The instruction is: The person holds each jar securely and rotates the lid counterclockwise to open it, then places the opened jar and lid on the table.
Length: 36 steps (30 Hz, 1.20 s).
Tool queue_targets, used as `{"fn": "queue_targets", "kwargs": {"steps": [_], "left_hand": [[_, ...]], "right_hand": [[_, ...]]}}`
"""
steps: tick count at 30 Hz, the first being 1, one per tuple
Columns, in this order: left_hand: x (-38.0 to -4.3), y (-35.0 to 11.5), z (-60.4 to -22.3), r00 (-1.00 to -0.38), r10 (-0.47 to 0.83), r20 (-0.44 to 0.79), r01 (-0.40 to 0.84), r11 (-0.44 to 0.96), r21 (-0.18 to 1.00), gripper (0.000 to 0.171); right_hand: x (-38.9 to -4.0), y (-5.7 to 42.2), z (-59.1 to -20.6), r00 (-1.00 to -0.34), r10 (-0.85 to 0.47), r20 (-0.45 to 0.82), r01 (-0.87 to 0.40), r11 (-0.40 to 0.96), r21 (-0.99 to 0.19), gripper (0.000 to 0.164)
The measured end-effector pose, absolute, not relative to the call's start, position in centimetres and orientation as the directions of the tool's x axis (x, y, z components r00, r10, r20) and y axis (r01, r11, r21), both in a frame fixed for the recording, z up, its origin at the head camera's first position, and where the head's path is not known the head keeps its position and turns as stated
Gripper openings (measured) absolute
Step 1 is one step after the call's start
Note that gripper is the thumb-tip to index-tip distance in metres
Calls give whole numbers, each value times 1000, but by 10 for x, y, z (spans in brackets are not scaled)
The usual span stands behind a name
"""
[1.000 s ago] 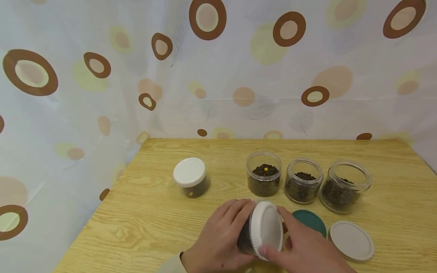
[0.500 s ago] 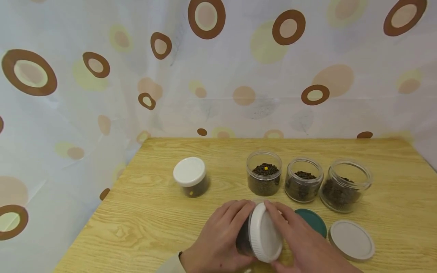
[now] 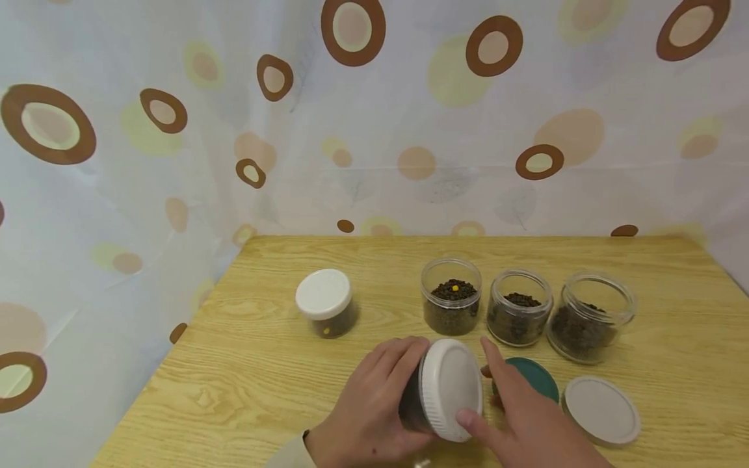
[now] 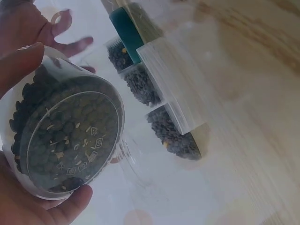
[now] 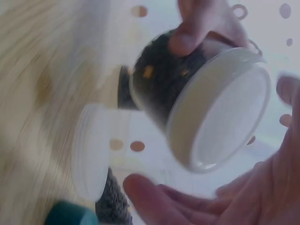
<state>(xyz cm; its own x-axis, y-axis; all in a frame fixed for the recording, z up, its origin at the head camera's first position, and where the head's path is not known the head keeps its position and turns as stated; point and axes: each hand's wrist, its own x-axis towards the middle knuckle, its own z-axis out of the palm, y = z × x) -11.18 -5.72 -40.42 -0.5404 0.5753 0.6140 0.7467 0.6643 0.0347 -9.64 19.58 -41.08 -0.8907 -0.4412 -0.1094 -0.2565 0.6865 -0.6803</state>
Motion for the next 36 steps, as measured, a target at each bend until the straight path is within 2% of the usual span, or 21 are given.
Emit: {"fn": "queue_targets", "kwargs": {"steps": [2, 4, 8, 13, 17, 20, 24, 29, 36], "left_hand": [[-112, -57, -404, -524, 580, 624, 744, 668, 5, 101], [-112, -56, -404, -502, 586, 636, 743, 669, -30, 99], [-111, -55, -404, -470, 600, 647, 738, 669, -83, 97], [-110, -56, -404, -476, 612, 631, 736, 670, -95, 99], [-110, -57, -405, -478, 629, 613, 743, 662, -99, 100], [-109, -58, -406, -481, 636, 603, 750, 655, -92, 101], [-108, -58, -406, -535, 640, 552, 760, 650, -16, 102], [-108, -60, -402, -566, 650, 507, 773, 633, 51, 104], [-109, -60, -400, -596, 646, 477, 767, 634, 100, 108]], "right_hand": [[-98, 196, -408, -879, -434, -200, -169, 674, -719, 84], [-97, 193, -405, -878, -422, -226, -139, 677, -723, 80], [-94, 184, -400, -895, -383, -229, -124, 708, -695, 83], [-95, 180, -397, -904, -367, -221, -125, 720, -683, 91], [-94, 183, -404, -894, -441, -80, -307, 732, -608, 103], [-94, 185, -411, -862, -497, 100, -479, 734, -481, 113], [-92, 184, -413, -795, -539, 279, -607, 706, -364, 118], [-90, 180, -406, -728, -568, 383, -677, 684, -272, 121], [-89, 179, -402, -704, -571, 422, -697, 670, -257, 119]]}}
